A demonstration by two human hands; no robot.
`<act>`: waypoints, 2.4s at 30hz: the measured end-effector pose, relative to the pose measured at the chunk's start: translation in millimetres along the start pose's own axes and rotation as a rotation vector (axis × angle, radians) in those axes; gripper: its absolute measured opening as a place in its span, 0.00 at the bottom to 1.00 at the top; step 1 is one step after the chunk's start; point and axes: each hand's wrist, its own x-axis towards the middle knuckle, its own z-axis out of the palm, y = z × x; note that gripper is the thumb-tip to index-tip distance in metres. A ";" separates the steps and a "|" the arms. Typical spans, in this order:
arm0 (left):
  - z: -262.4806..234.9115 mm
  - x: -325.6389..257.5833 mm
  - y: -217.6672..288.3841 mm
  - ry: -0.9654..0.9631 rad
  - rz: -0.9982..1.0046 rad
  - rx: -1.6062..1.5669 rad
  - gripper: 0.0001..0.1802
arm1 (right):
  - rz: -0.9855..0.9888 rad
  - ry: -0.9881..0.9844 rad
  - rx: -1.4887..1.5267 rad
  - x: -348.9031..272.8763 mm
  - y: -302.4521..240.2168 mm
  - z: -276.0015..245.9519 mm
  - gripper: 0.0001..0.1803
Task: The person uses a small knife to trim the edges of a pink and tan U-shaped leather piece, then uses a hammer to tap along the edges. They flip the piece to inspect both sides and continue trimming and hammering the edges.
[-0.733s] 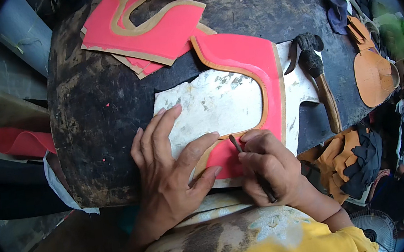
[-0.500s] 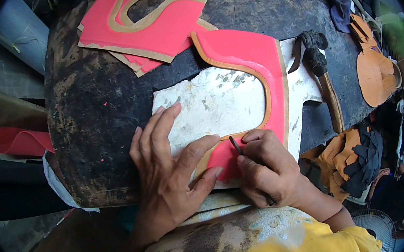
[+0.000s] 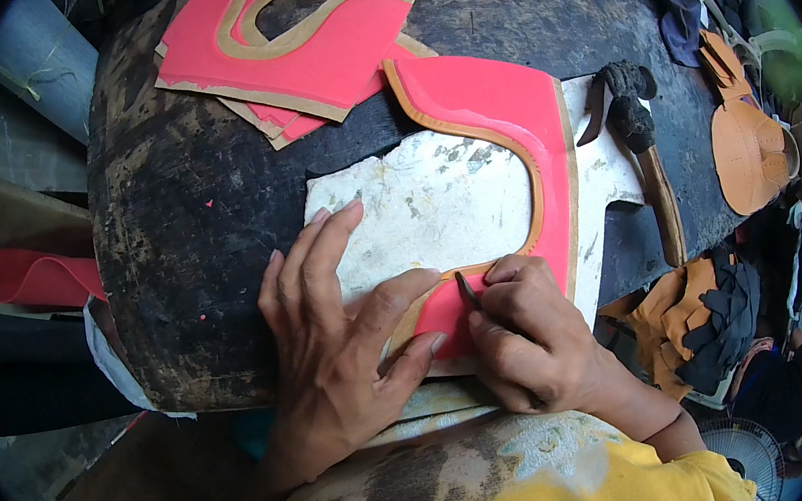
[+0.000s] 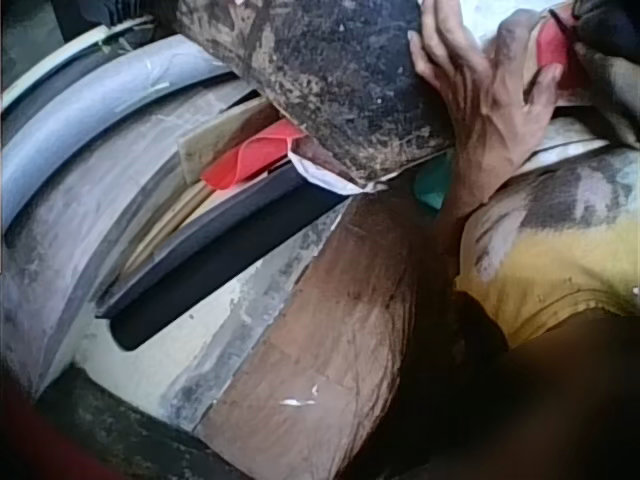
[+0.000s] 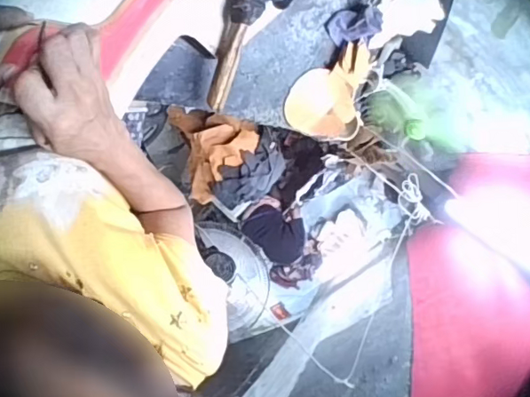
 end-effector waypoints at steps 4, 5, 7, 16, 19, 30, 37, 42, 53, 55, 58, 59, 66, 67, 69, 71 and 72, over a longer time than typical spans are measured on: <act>0.5 0.0 0.3 0.005 -0.001 0.000 0.33 | -0.022 0.041 -0.020 0.2 0.0 1.6 0.16; 0.8 0.0 0.1 0.007 0.001 0.001 0.33 | -0.024 0.040 -0.020 0.4 0.1 1.9 0.16; 1.3 0.0 -0.3 0.012 0.001 -0.004 0.33 | -0.030 0.035 -0.039 0.8 0.2 2.5 0.14; 0.3 0.0 1.7 0.011 -0.002 -0.003 0.31 | -0.033 -0.023 -0.071 2.6 0.1 1.7 0.14; -0.1 -0.1 5.1 0.040 -0.009 0.013 0.31 | -0.034 -0.024 -0.042 2.5 0.7 1.1 0.15; -4.4 -0.9 10.8 0.016 0.011 0.014 0.31 | -0.025 0.036 0.005 3.0 -0.1 -0.5 0.13; -2.6 -1.6 11.0 0.024 0.006 0.016 0.30 | -0.045 0.020 -0.042 5.2 0.6 1.8 0.14; -2.5 -1.6 11.2 0.021 -0.011 -0.005 0.31 | -0.041 0.005 -0.048 5.8 0.0 2.2 0.13; 3.1 -5.6 11.4 0.083 0.037 0.018 0.28 | -0.039 -0.010 -0.044 2.9 0.1 1.8 0.12; 4.5 -6.3 11.0 0.100 0.042 0.022 0.27 | -0.052 -0.024 -0.050 1.8 0.4 0.9 0.11; 5.7 -6.9 10.7 0.094 0.027 -0.021 0.27 | -0.058 -0.042 -0.057 1.1 1.0 0.9 0.10; 5.7 -7.0 10.8 0.095 0.028 -0.021 0.27 | -0.056 -0.042 -0.059 1.1 0.9 1.0 0.10; 5.0 -7.7 12.2 0.112 0.023 0.012 0.27 | -0.049 -0.054 -0.085 3.1 -0.5 2.7 0.11; 5.1 -8.3 12.3 0.117 0.014 0.010 0.27 | -0.048 -0.060 -0.097 3.5 -0.6 3.0 0.11; 5.7 -9.8 12.1 0.124 0.018 0.008 0.25 | -0.046 -0.046 -0.089 4.1 -0.8 3.4 0.11; 7.7 -10.9 11.6 0.147 0.034 0.013 0.24 | -0.049 -0.048 -0.088 4.3 -0.6 3.4 0.11; 9.1 -11.0 11.3 0.165 0.050 0.017 0.23 | -0.052 -0.052 -0.086 4.3 -0.5 3.2 0.11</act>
